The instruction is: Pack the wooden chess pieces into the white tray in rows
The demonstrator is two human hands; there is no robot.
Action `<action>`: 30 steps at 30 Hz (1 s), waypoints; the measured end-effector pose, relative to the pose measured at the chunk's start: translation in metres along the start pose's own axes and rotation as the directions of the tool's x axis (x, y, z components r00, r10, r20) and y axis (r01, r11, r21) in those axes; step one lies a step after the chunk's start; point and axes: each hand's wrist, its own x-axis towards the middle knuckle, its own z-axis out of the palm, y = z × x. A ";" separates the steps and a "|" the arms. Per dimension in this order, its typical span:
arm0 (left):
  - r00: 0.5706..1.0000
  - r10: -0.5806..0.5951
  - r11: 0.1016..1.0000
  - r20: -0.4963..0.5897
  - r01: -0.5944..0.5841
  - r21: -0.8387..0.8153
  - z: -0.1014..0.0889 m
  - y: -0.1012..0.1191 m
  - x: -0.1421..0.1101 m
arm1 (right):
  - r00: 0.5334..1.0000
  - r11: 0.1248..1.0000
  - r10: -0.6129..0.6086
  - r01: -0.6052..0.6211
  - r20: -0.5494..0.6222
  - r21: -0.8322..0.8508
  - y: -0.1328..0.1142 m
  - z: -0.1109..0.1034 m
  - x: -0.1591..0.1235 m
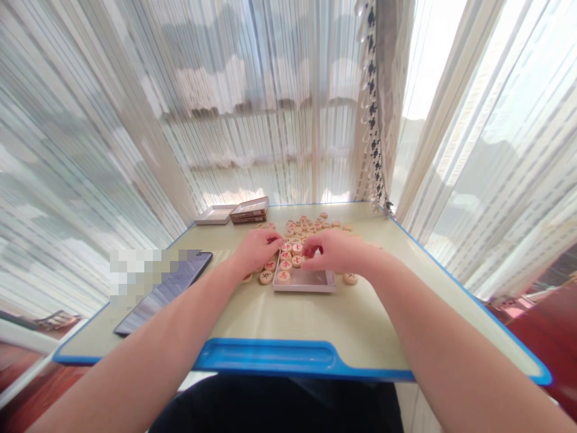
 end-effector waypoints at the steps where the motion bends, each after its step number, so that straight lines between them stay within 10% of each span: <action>1: 1.000 0.009 1.000 -0.022 -0.009 -0.002 0.000 0.001 0.000 | 1.000 0.999 -0.007 0.007 -0.003 0.041 -0.001 0.000 0.000; 6: 0.984 0.035 0.988 -0.173 -0.060 -0.142 -0.006 0.013 -0.003 | 0.995 0.981 0.004 0.015 -0.096 0.194 -0.003 0.003 0.003; 20: 0.999 -0.007 0.785 0.048 0.036 -0.618 -0.014 0.028 -0.008 | 0.963 0.885 0.005 0.121 -0.269 0.449 -0.006 0.007 0.004; 30: 0.998 -0.023 0.799 0.056 0.052 -0.599 -0.013 0.026 -0.008 | 0.922 0.929 0.011 0.134 -0.386 0.346 -0.010 0.014 0.008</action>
